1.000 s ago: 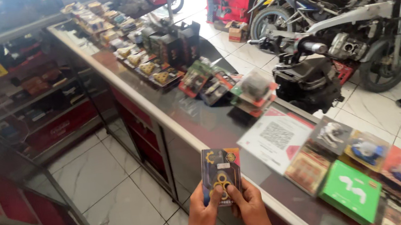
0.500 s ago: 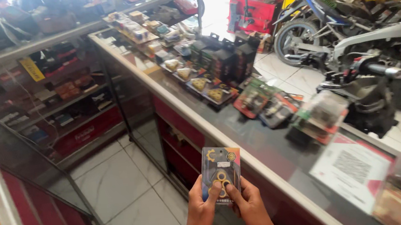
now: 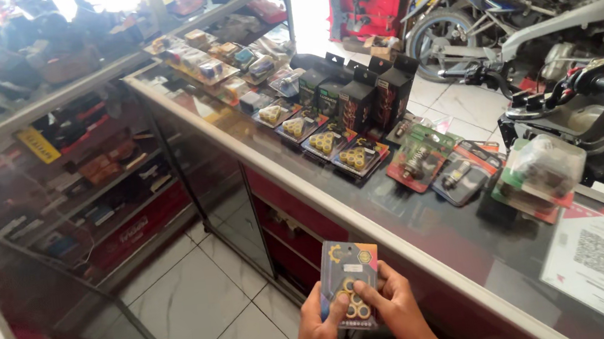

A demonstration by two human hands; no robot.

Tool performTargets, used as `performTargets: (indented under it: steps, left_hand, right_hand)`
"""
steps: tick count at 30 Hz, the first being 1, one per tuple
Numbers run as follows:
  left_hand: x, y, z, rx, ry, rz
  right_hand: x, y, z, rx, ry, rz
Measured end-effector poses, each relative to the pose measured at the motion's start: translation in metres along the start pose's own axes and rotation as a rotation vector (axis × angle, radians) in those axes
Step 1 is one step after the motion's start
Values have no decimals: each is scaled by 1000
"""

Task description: The person organizes various packaged motorcycle parts by removing them from display hooks and placing them on a glass counter.

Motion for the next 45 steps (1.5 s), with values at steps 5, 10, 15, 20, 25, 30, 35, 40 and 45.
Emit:
performTargets:
  steps: [5,10,15,20,25,30,35,40,45]
  left_hand:
    - [-20,-44,8,-1,-130,-81]
    - [-45,-98,-15,58,-186,-48]
    - [-60,-147,-36,44,-192,4]
    - [-54,-197,-40,54,-192,46]
    - [-43,-237,-41,91,-252,87]
    - [-28,-260,-51,103,-302,117]
    - [-14,-280,-62,368,-518,45]
    - [-3,-304,-77,273,-603,202]
    - [-2,-322,-90,399,-694,342]
  right_hand:
    - [13,-50,-19,-44,-61,-47]
    - [32,-109,-19,-95,-80,-51]
    - [46,-150,-9,-131,-83,-111]
    - [42,-186,7,-125,-101,-197]
    - [24,-208,13,-184,-65,-308]
    - [12,-217,24,-267,-65,-359]
    - [9,-218,36,-357,-15,-415]
    - [-3,-232,54,-433,144,-554]
    - [-8,-239,60,-411,209,-673]
Point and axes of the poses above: each hand's wrist, its own y-axis away from the middle knuckle, its own x-axis out of the palm, z = x × y, the point moved 2 cm from there along -y, towards the middle knuckle, and after that the axes turned 8 degrees about -y, right-handed, at the moved point
